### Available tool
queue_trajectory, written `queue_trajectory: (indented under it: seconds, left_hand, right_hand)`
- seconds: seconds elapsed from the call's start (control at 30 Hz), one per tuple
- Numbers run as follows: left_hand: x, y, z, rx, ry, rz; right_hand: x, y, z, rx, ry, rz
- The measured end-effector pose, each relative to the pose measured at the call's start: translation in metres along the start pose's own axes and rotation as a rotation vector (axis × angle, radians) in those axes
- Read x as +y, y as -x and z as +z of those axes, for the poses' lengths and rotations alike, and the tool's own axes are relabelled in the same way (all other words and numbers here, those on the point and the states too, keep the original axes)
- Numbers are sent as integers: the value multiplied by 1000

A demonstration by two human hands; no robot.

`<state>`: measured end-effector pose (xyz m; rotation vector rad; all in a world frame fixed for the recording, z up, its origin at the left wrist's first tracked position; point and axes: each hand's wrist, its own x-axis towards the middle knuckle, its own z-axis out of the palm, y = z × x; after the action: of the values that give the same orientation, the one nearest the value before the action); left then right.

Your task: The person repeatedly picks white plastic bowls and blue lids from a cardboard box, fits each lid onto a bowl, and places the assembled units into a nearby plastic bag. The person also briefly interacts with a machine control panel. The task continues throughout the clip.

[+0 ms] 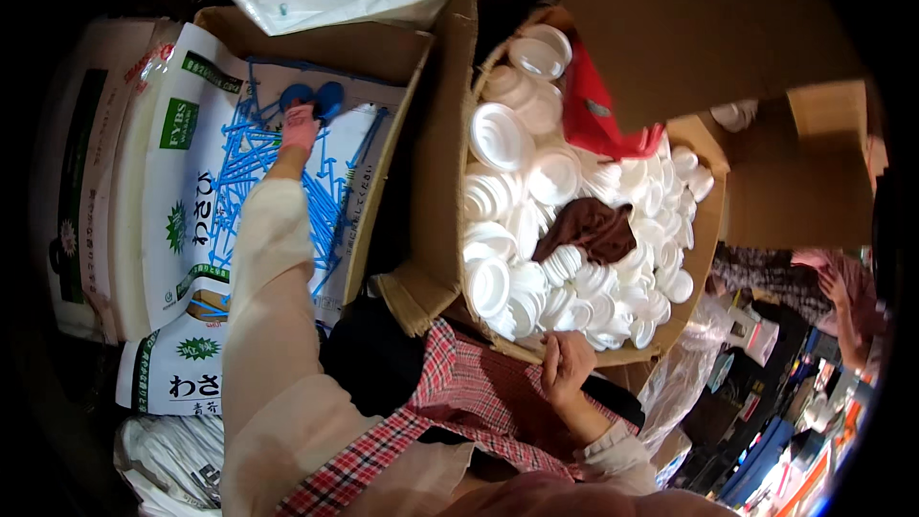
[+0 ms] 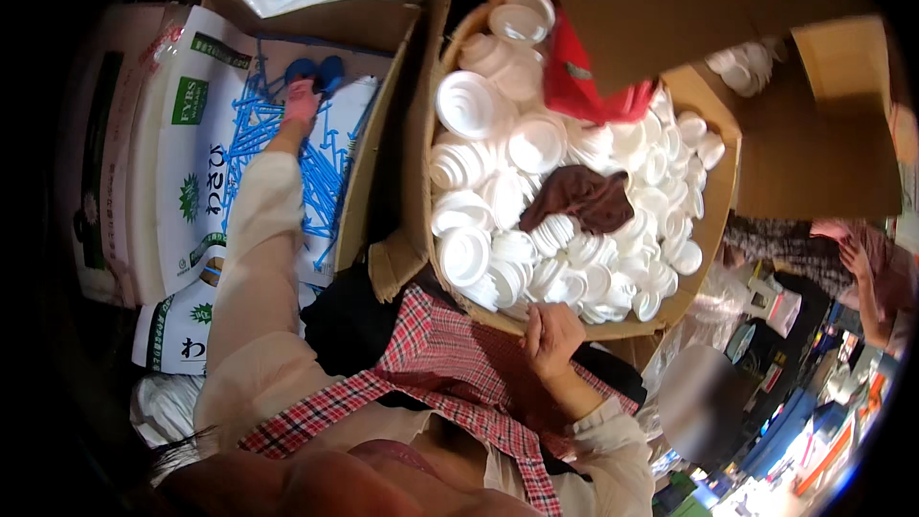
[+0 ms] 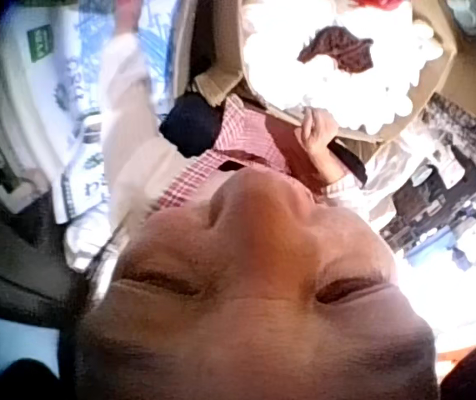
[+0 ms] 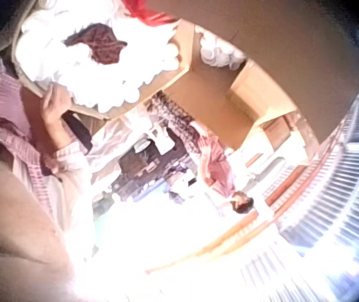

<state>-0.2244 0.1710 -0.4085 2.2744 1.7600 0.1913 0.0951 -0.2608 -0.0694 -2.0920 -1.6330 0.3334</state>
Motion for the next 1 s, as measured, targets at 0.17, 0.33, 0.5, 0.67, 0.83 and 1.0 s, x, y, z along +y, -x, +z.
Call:
queue_trajectory:
  seconds: [0.17,0.33,0.5,0.67,0.83,1.0]
  left_hand:
    - [27,60,-79,181,581,-142]
    - [140,135,-250,371,696,177]
    - [270,188,-322,-4,644,747]
    - [390,217,-330,-65,207,1459]
    - [427,204,-319,-549,1323,688]
    - [454,215,-301,-1574,2238,60]
  right_hand:
    - [4,1,-2,30,75,-59]
    - [-5,5,-11,164,36,-64]
    - [0,-9,-28,-8,-546,230]
    - [-9,-27,-84,99,-1226,146]
    - [35,-38,-113,318,-1264,233]
    - [14,-60,-144,130,-936,110]
